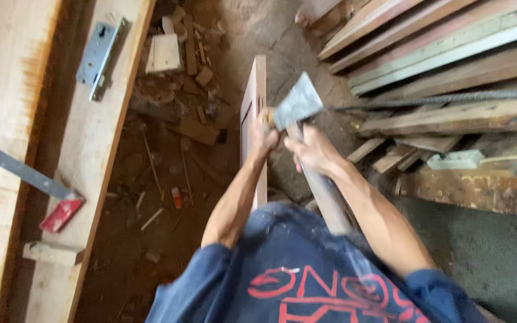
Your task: The person uses a small axe to repeatedly strike a wooden mallet held against a long plank, chipping away material along a marked line. The plank remains stationary on the floor while the person stands and works from above.
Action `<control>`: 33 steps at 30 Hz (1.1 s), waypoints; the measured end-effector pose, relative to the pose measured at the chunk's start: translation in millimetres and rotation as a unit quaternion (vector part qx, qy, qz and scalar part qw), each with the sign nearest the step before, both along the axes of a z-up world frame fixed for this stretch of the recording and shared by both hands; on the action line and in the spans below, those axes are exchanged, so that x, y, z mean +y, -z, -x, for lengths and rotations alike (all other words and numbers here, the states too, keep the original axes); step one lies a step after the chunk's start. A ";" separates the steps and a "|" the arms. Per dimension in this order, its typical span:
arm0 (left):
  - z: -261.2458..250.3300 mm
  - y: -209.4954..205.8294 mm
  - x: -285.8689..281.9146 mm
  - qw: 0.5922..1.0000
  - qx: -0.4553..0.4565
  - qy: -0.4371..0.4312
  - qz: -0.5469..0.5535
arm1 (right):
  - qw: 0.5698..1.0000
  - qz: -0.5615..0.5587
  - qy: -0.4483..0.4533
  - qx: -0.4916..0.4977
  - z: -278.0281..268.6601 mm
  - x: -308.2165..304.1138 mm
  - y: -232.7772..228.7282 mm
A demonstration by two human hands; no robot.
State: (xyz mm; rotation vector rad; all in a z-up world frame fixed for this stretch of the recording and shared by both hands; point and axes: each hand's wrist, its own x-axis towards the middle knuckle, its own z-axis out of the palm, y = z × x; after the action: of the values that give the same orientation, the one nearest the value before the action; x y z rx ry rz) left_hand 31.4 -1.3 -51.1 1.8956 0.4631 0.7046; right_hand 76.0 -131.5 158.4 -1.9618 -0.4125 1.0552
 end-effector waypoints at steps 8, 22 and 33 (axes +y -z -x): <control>-25.5 12.7 -7.9 0.998 0.004 -0.033 0.052 | 0.988 -0.064 0.062 0.128 -7.7 -41.9 1.2; -12.1 -47.0 -16.9 0.985 0.059 -0.099 0.127 | 0.980 -0.058 0.119 0.147 0.0 -86.0 32.6; -6.6 -57.5 -24.2 0.991 -0.019 -0.046 0.120 | 0.979 -0.031 0.117 0.164 7.2 -98.7 48.0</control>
State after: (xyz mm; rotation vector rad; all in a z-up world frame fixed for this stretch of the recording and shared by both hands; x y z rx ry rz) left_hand 38.1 -25.5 6.4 1.6406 0.5876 0.7098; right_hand 68.8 -230.1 110.4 -1.6918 -0.0323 1.1701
